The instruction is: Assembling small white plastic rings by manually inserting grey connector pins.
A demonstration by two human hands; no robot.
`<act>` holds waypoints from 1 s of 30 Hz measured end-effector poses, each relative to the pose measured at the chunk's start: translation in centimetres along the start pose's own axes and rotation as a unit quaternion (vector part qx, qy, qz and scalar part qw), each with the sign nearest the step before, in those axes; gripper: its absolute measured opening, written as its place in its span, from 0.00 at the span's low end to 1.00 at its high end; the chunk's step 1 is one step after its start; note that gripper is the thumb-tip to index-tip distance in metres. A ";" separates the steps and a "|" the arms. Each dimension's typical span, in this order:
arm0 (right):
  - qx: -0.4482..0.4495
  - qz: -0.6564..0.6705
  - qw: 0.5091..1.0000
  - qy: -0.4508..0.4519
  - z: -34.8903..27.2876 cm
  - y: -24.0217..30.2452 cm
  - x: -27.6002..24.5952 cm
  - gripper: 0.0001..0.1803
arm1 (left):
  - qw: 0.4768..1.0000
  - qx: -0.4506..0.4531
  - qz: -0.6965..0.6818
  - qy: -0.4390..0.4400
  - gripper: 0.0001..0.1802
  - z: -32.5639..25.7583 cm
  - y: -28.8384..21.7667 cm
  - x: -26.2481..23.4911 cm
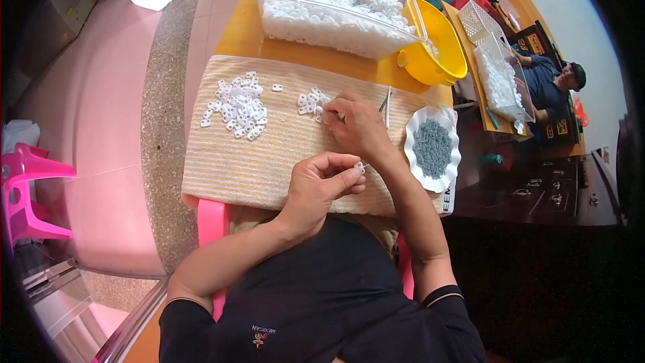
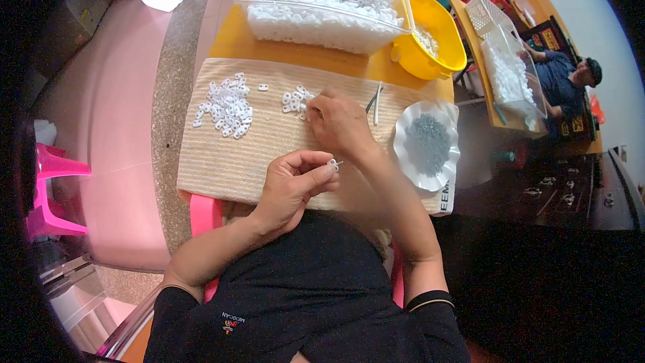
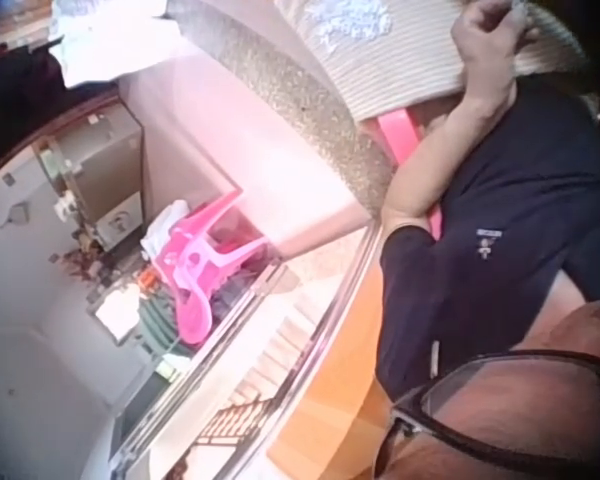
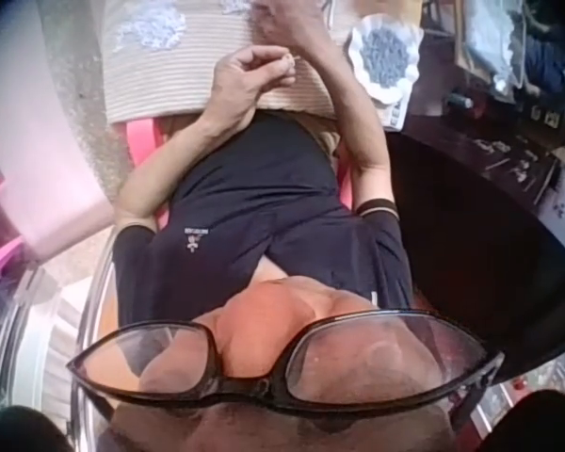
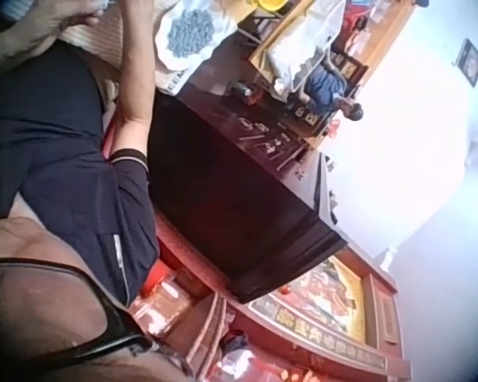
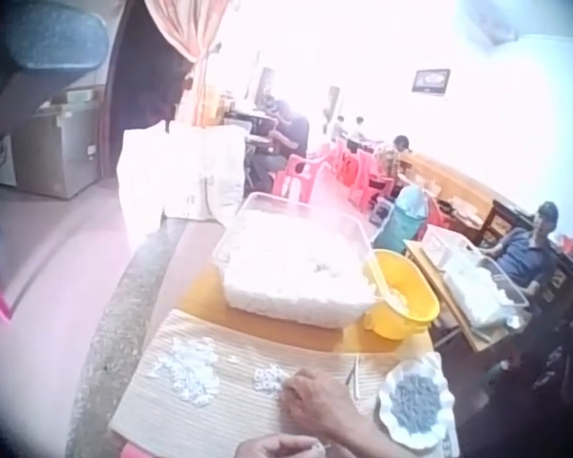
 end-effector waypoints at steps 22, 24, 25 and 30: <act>-0.004 0.038 0.999 -0.029 0.0 0.2 0.1 0.07 | 1.000 0.008 -0.019 -0.014 0.08 0.1 -0.3 -0.2; -0.010 0.079 0.995 -0.055 -0.5 -0.2 -0.4 0.06 | 1.000 0.002 -0.019 -0.011 0.09 0.2 -0.3 -0.2; -0.016 0.121 0.989 -0.079 -0.7 -0.2 -1.0 0.06 | 1.000 0.006 -0.014 -0.017 0.09 0.1 -0.5 -0.2; 0.207 0.316 0.926 0.004 -3.1 -2.7 -1.3 0.09 | 1.000 0.011 -0.020 -0.022 0.09 0.1 -0.5 -0.3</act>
Point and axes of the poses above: each hand's wrist, its own z-axis towards the middle knuckle, its own x-axis out of the palm, y = z × x, the point moved 7 cm from there along z, towards the middle knuckle, and after that the axes turned 6 degrees about -y, right-handed, at the moved point
